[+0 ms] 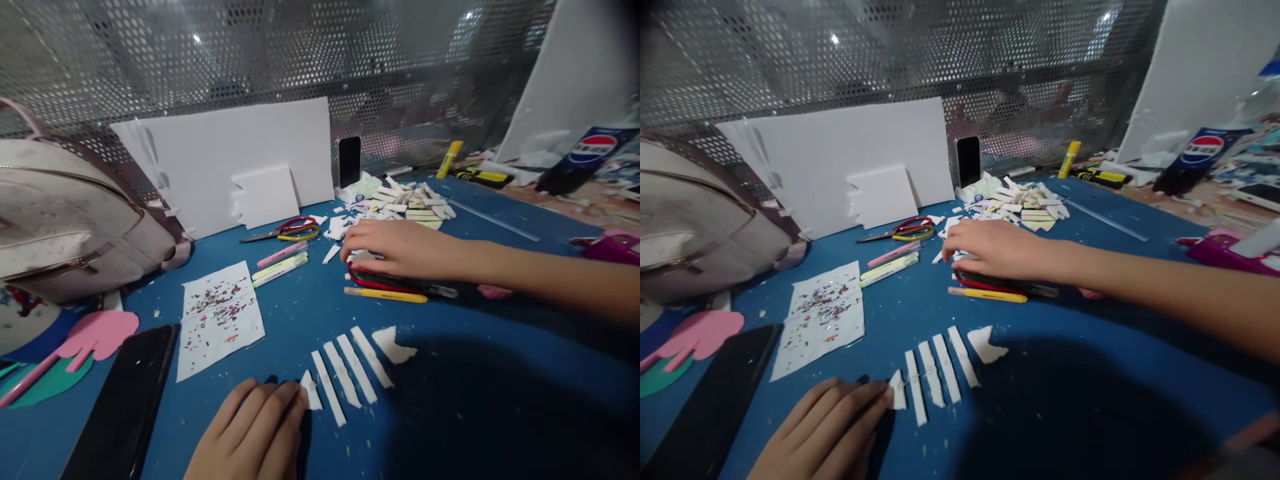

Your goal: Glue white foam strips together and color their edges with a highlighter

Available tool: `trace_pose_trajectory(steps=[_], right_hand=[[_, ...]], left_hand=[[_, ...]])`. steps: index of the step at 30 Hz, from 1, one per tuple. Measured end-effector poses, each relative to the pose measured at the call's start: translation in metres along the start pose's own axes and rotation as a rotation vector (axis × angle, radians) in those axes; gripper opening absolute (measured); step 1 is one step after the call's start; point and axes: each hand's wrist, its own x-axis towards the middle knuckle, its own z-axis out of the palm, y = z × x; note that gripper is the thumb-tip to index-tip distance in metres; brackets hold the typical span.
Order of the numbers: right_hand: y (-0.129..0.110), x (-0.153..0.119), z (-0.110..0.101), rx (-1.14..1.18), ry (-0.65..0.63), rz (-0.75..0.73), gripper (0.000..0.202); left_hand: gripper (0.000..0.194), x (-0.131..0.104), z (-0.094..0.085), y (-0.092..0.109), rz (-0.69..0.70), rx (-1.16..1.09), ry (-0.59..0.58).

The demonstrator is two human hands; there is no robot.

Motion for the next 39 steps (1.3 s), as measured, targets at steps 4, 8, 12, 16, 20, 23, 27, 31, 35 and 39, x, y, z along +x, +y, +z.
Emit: trace_pose_trajectory(steps=[4,8,12,16,20,23,27,31,35,39], right_hand=[[-0.005,0.025,0.004,-0.028,-0.098,0.025,0.013],[-0.008,0.041,0.007,-0.015,-0.19,0.029,0.007],[-0.014,0.043,0.004,-0.042,-0.194,0.008,0.009],[-0.025,0.026,-0.001,-0.129,-0.14,-0.034,0.003],[-0.033,0.005,0.011,-0.254,-0.118,-0.04,0.012],[-0.033,-0.003,0.026,-0.29,-0.116,-0.019,0.013],[-0.03,-0.005,0.029,-0.245,-0.094,0.03,0.019],[-0.03,-0.007,0.015,-0.205,-0.058,0.074,0.022],[-0.028,-0.011,0.016,-0.19,-0.099,0.076,0.015],[-0.026,-0.014,0.027,-0.168,-0.128,0.08,0.005]], left_hand=[[0.037,0.004,0.0,0.002,-0.007,0.014,0.032],[0.037,0.005,0.0,0.003,-0.006,0.019,0.034],[0.038,0.004,0.001,0.004,-0.001,0.032,0.031],[0.038,0.008,0.0,0.006,-0.021,0.037,0.073],[0.037,0.01,-0.001,0.005,-0.007,0.047,0.071],[0.039,0.007,-0.002,0.003,0.002,0.052,0.015],[0.04,0.003,-0.001,0.002,0.012,0.042,0.006],[0.04,0.002,0.0,0.001,0.013,0.047,0.012],[0.04,0.002,0.0,0.0,0.026,0.062,0.009],[0.04,0.002,-0.002,-0.001,0.028,0.074,-0.002]])
